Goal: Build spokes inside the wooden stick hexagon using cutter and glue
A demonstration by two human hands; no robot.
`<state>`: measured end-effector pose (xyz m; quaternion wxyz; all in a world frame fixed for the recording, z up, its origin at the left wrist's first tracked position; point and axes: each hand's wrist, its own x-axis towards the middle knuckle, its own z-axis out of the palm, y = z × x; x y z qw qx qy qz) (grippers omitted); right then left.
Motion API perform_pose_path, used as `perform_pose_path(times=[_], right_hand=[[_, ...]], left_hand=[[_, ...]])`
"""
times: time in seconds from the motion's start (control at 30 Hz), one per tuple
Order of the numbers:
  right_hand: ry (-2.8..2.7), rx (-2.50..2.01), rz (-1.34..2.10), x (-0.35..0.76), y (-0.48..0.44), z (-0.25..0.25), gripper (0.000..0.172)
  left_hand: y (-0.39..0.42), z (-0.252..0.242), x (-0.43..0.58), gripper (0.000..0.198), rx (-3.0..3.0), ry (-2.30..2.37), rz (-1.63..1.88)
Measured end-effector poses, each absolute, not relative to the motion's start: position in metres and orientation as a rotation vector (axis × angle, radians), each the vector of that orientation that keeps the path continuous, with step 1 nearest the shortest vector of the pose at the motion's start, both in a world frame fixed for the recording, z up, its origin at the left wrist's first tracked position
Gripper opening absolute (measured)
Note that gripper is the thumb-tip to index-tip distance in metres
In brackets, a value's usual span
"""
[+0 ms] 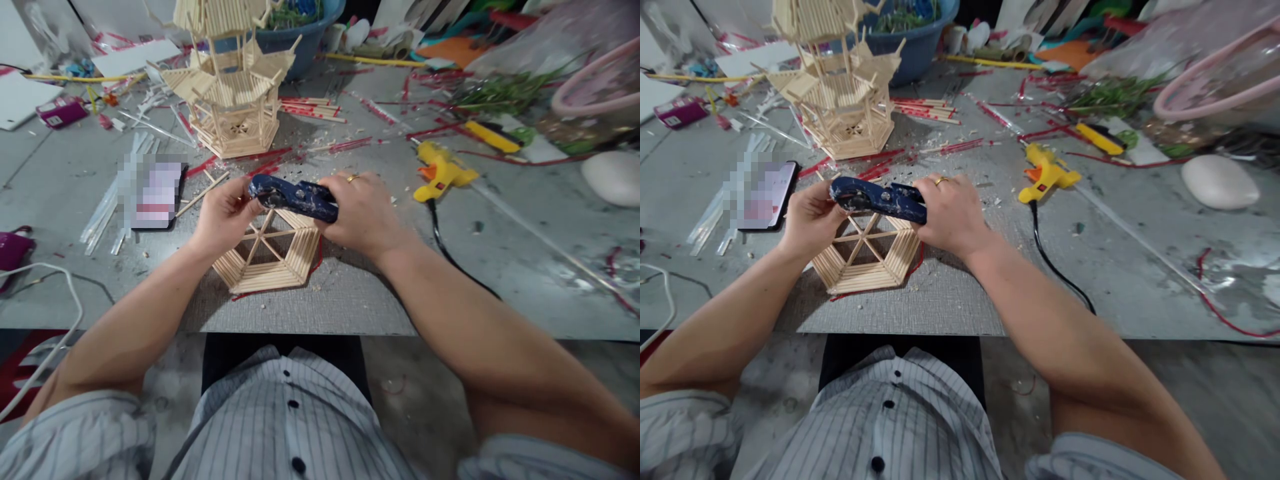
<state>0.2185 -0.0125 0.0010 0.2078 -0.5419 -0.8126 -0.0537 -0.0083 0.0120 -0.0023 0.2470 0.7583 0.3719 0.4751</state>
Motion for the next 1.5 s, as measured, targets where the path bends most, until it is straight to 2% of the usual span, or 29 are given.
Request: perform_pose_path(times=[0.23, 0.6, 1.03, 1.5], right_hand=[[-2.288, -1.516, -0.124, 0.2176, -0.0121, 0.0001, 0.039], [-2.335, -1.624, -0.105, 0.2135, -0.0161, 0.0071, 0.045], [-2.366, -1.624, -0.115, 0.2134, -0.016, 0.0075, 0.038], [-2.373, -1.647, -0.095, 0.2132, -0.0174, 0.0087, 0.038]], left_hand=[[0.0114, -0.0018, -0.0083, 0.02, 2.067, 1.021, 1.272], [0.017, -0.0084, -0.0111, 0.028, 2.117, 0.864, 1.33], [0.0179, -0.0088, -0.0115, 0.028, 2.132, 0.871, 1.309], [0.0148, -0.0016, -0.0134, 0.017, 2.178, 0.917, 1.248]])
